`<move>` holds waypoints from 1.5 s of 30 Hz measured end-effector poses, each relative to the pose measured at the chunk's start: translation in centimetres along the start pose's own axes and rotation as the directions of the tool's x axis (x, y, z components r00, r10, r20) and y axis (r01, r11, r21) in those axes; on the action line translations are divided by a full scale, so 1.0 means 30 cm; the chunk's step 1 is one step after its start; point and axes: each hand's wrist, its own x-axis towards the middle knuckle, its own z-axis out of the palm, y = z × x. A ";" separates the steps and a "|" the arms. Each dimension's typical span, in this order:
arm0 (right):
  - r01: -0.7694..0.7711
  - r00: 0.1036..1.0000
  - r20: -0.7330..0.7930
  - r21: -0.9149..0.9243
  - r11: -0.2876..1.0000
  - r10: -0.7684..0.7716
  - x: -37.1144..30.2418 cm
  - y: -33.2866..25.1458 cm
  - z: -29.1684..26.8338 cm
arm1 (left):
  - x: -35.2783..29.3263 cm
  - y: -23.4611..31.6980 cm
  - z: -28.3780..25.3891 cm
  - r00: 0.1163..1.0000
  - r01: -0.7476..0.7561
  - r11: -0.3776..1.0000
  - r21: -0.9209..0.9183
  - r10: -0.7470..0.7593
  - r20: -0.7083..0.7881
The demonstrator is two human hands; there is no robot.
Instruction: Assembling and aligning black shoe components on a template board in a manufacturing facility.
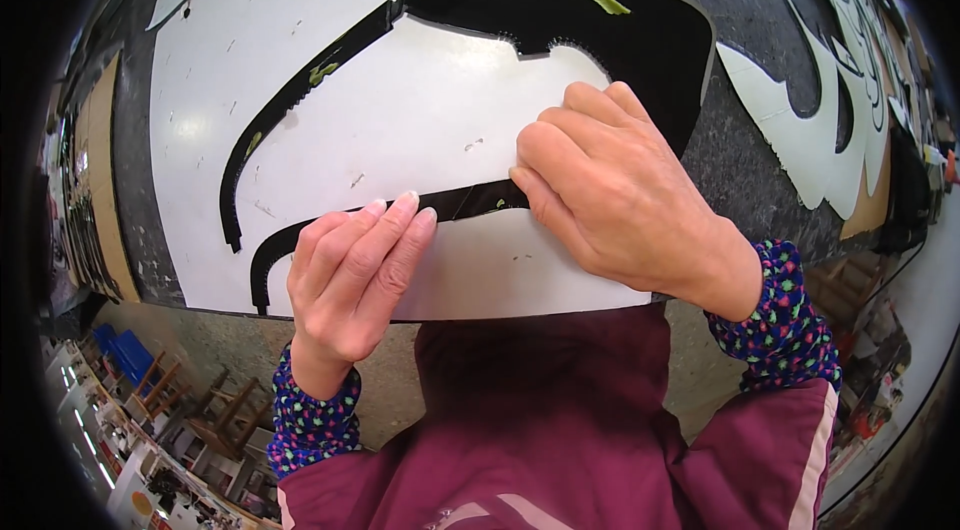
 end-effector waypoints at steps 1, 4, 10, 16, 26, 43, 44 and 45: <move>0.003 1.000 -0.006 -0.001 1.000 -0.003 0.001 -0.001 0.001 | -0.006 -0.005 0.004 1.000 -0.019 1.000 0.006 0.020 -0.004; -0.007 1.000 0.016 -0.003 1.000 0.007 0.001 -0.003 -0.005 | -0.010 -0.004 0.011 0.999 -0.031 1.000 0.007 0.031 -0.018; -0.005 1.000 -0.006 0.001 1.000 0.005 -0.005 0.002 -0.002 | 0.001 0.015 0.009 1.000 -0.014 0.998 0.056 0.014 -0.011; 0.002 1.000 0.001 -0.001 1.000 -0.002 -0.004 0.004 -0.003 | 0.002 0.010 0.014 0.999 -0.033 0.993 0.113 0.033 0.005; 0.011 1.000 -0.025 0.026 1.000 -0.011 -0.006 0.010 -0.005 | 0.000 0.005 0.020 0.999 -0.046 0.994 0.103 0.048 -0.014; -0.007 1.000 0.021 0.064 0.998 0.006 0.000 0.010 -0.009 | -0.002 0.004 0.012 0.999 -0.043 0.996 0.084 0.042 0.016; -0.009 1.000 0.025 0.064 0.998 0.008 -0.001 0.010 -0.008 | -0.004 0.002 0.012 0.999 -0.052 0.996 0.076 0.051 0.015; -0.009 1.000 0.024 0.065 0.998 0.007 -0.001 0.008 -0.008 | -0.005 0.001 0.009 0.999 -0.052 0.996 0.076 0.050 0.016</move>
